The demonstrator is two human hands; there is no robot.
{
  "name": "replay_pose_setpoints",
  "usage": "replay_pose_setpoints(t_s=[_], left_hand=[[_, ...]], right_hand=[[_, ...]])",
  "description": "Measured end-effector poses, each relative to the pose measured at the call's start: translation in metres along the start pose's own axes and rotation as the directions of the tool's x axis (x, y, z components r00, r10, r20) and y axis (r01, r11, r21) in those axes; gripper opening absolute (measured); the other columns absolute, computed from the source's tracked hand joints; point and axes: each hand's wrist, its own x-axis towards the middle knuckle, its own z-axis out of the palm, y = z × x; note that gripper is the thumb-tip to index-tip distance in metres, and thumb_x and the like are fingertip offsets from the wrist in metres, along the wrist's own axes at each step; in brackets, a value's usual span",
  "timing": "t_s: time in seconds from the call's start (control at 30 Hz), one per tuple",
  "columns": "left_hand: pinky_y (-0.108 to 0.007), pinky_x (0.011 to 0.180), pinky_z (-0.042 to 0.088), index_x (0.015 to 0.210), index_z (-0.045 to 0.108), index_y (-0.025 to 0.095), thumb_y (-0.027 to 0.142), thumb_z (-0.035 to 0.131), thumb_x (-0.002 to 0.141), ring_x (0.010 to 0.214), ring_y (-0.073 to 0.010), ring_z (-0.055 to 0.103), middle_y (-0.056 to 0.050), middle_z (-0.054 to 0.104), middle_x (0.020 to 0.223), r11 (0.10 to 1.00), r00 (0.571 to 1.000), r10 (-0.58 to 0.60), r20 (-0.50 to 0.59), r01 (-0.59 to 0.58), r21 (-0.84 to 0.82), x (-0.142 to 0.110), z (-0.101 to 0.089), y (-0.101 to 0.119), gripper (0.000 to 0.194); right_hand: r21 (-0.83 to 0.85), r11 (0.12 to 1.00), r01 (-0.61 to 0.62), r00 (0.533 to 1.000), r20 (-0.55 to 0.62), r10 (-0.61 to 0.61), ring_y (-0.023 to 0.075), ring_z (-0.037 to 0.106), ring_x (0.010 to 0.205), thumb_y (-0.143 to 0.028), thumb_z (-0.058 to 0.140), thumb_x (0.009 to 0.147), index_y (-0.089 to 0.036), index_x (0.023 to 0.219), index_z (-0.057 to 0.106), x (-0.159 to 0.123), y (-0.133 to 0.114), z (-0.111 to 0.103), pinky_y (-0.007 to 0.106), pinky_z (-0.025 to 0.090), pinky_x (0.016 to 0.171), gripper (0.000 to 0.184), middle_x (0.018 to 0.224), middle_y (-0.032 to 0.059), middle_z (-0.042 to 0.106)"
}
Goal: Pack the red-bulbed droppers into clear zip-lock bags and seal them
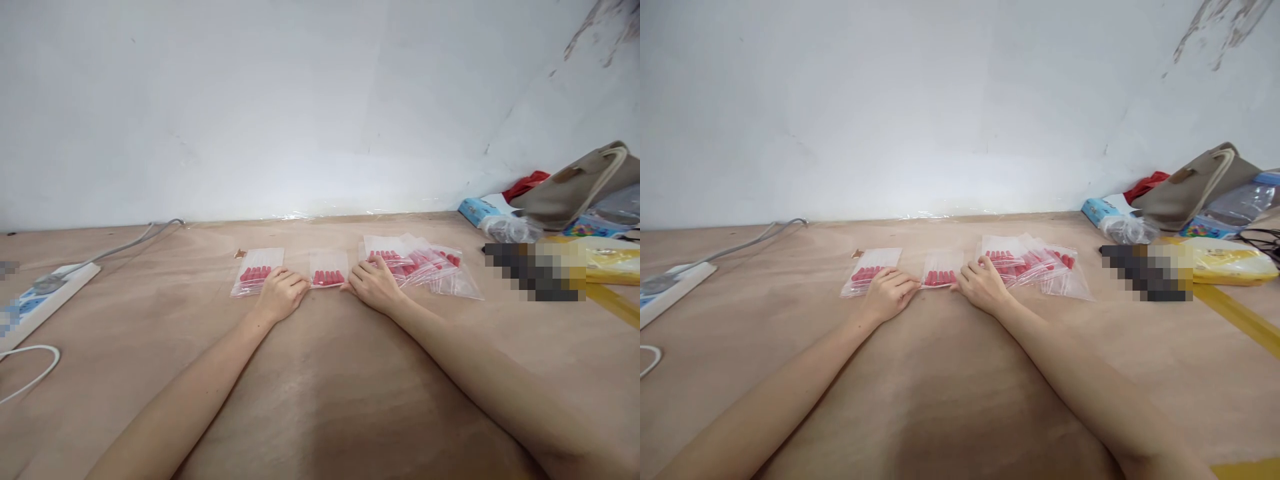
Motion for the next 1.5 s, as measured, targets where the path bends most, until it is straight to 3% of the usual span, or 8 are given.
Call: replay_pose_setpoints(t_s=[0.1,0.27,0.5,0.73,1.03,1.23,1.4,1.5], left_hand=[[-0.035,0.085,0.038,0.089,0.064,0.022,0.032,0.051,0.084,0.088,-0.0179,0.059,-0.003,0.067,0.092,1.0,1.0,-0.017,0.016,0.018,-0.015,0.001,-0.008,0.004,0.018],[-0.048,0.098,0.028,0.128,0.042,0.018,0.059,0.051,0.074,0.121,-0.0315,0.037,-0.013,0.044,0.13,0.956,0.946,-0.293,0.139,0.288,0.051,-0.005,-0.035,-0.014,0.068],[-0.052,0.094,0.031,0.129,0.042,0.027,0.065,0.051,0.067,0.124,-0.0358,0.031,-0.014,0.036,0.136,0.871,0.681,-0.427,0.595,0.487,0.067,-0.029,-0.059,-0.078,0.073],[-0.039,0.094,0.037,0.102,0.066,0.029,0.061,0.041,0.076,0.113,-0.0271,0.049,-0.004,0.062,0.11,0.798,0.779,-0.407,0.478,0.557,-0.23,-0.032,-0.055,-0.09,0.049],[-0.03,0.079,0.049,0.108,0.061,0.015,0.04,0.036,0.086,0.089,-0.0189,0.062,-0.006,0.065,0.103,0.623,0.717,-0.686,0.123,0.667,-0.41,-0.016,-0.04,-0.067,0.041],[-0.033,0.088,0.045,0.102,0.063,0.015,0.025,0.042,0.085,0.097,-0.0188,0.058,-0.007,0.064,0.105,0.728,0.836,-0.549,0.008,0.483,-0.486,0.017,-0.014,-0.022,0.029],[-0.03,0.089,0.045,0.106,0.061,0.018,0.019,0.04,0.087,0.099,-0.0155,0.056,-0.005,0.062,0.106,0.802,0.948,-0.317,0.018,0.278,-0.529,0.042,0.003,0.014,0.028],[-0.03,0.089,0.045,0.107,0.06,0.018,0.022,0.042,0.088,0.098,-0.0156,0.057,-0.006,0.061,0.106,0.825,0.979,-0.196,0.053,0.194,-0.531,0.046,0.013,0.027,0.027]], right_hand=[[0.108,0.992,-0.062,0.998,0.032,0.059,0.0209,0.051,0.084,-0.048,0.045,0.083,-0.013,0.097,0.057,0.003,-0.009,-0.009,0.037,0.03,0.08,0.039,0.095,0.012,0.06],[0.326,0.936,-0.132,0.977,0.204,0.066,0.0255,0.042,0.114,-0.053,0.037,0.084,-0.014,0.128,0.041,0.004,-0.038,-0.021,0.038,0.034,0.091,0.059,0.127,0.0159,0.045],[0.447,0.871,-0.204,0.933,0.357,0.036,0.0285,0.022,0.13,-0.059,0.028,0.083,-0.02,0.135,0.03,0.026,-0.057,-0.004,0.047,0.023,0.101,0.065,0.141,0.0142,0.027],[0.498,0.846,-0.191,0.939,0.345,0.008,0.029,0.022,0.129,-0.058,0.03,0.083,-0.021,0.135,0.031,0.056,-0.072,0.01,0.046,0.022,0.102,0.063,0.141,0.0125,0.028],[0.7,0.652,-0.292,0.942,0.093,0.322,0.0183,0.052,0.098,-0.026,0.045,0.082,-0.017,0.123,0.043,0.05,-0.068,0.013,0.034,0.042,0.087,0.042,0.118,0.0126,0.048],[0.837,0.452,-0.309,0.872,0.061,0.485,0.0118,0.059,0.081,-0.011,0.036,0.082,-0.023,0.133,0.025,0.043,-0.05,0.016,0.031,0.048,0.081,0.054,0.134,0.0138,0.03],[0.736,0.627,-0.255,0.877,-0.097,0.47,0.0182,0.053,0.098,-0.011,0.045,0.075,-0.022,0.116,0.045,0.016,-0.022,0.008,0.033,0.045,0.085,0.043,0.114,0.009,0.051],[0.605,0.742,-0.289,0.925,-0.022,0.379,0.0188,0.055,0.09,-0.009,0.046,0.072,-0.02,0.104,0.05,-0.005,-0.008,0.001,0.031,0.046,0.075,0.034,0.099,0.007,0.058]])
